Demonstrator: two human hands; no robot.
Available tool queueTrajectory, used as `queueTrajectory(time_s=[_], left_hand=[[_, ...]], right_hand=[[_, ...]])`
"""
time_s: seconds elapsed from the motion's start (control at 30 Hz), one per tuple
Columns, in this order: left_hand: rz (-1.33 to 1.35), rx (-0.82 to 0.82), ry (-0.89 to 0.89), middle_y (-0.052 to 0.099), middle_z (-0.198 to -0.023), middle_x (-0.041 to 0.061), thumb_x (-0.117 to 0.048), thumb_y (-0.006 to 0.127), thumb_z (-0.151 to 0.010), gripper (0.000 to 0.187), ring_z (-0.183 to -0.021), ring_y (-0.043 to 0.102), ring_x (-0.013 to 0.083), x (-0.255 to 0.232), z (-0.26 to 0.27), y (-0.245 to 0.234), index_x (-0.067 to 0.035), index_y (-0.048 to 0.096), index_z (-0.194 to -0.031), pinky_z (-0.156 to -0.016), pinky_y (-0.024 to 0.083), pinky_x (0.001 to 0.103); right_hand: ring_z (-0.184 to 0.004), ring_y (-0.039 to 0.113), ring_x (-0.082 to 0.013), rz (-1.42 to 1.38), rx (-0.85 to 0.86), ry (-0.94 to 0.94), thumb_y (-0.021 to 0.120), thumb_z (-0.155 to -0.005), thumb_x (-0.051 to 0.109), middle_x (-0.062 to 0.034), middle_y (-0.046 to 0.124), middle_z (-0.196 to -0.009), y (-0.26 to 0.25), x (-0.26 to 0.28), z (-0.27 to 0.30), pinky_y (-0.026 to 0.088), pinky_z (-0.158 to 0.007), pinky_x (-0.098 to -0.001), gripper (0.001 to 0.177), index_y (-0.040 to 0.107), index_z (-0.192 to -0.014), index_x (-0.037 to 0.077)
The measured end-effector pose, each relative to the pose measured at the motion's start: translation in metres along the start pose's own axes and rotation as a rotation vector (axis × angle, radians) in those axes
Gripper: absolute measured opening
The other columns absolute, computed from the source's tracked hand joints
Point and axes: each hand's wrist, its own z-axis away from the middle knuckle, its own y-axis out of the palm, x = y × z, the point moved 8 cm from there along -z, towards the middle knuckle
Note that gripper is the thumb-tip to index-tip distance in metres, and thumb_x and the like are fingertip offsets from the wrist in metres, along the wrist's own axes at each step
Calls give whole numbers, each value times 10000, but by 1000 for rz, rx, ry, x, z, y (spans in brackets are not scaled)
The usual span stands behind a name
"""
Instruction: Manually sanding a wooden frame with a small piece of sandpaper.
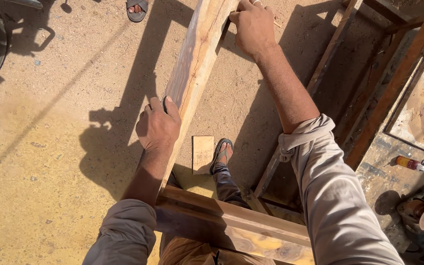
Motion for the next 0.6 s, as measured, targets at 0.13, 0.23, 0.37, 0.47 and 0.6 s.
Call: queueTrajectory(time_s=[0.13, 0.23, 0.37, 0.47, 0.6], left_hand=[[-69, -13, 17, 696, -788, 165, -403, 402, -1095, 431, -660, 727, 243, -1, 1, -3, -31, 617, -1058, -478, 574, 374], [-65, -44, 40, 707, -778, 175, -411, 400, -1098, 442, -694, 737, 271, -1, 2, 1, -44, 631, -1012, -488, 584, 384], [-49, -120, 95, 705, -767, 199, -393, 427, -1109, 439, -637, 741, 292, 3, -2, 7, -17, 635, -1017, -469, 587, 411], [-94, -244, 141, 705, -745, 200, -397, 459, -1099, 428, -607, 734, 310, 12, -6, 17, -15, 645, -1043, -475, 581, 421], [-59, -294, 45, 705, -739, 169, -388, 415, -1103, 422, -586, 711, 306, 9, -2, 8, -64, 633, -941, -502, 551, 455]], right_hand=[[-1042, 585, -204, -42, 61, 21, 683, -933, 48, -24, 680, -1117, -10, 22, 10, 479, -864, -416, 288, 814, -1139, 201], [-1035, 594, -189, -51, 125, -3, 687, -967, 108, -34, 681, -1104, -22, 40, 26, 480, -886, -412, 214, 815, -1111, 201], [-1008, 618, -166, -213, 197, 71, 660, -971, 78, -9, 694, -1132, -18, 27, 48, 507, -885, -401, 255, 811, -1113, 228], [-975, 638, -167, -629, 95, 297, 633, -1012, 87, -27, 715, -1138, -1, -11, 58, 544, -858, -381, 274, 770, -1227, 189], [-963, 647, -209, -1256, -93, 624, 576, -1051, 129, -133, 692, -1179, 31, -43, 62, 587, -853, -377, 392, 620, -1440, 115]])
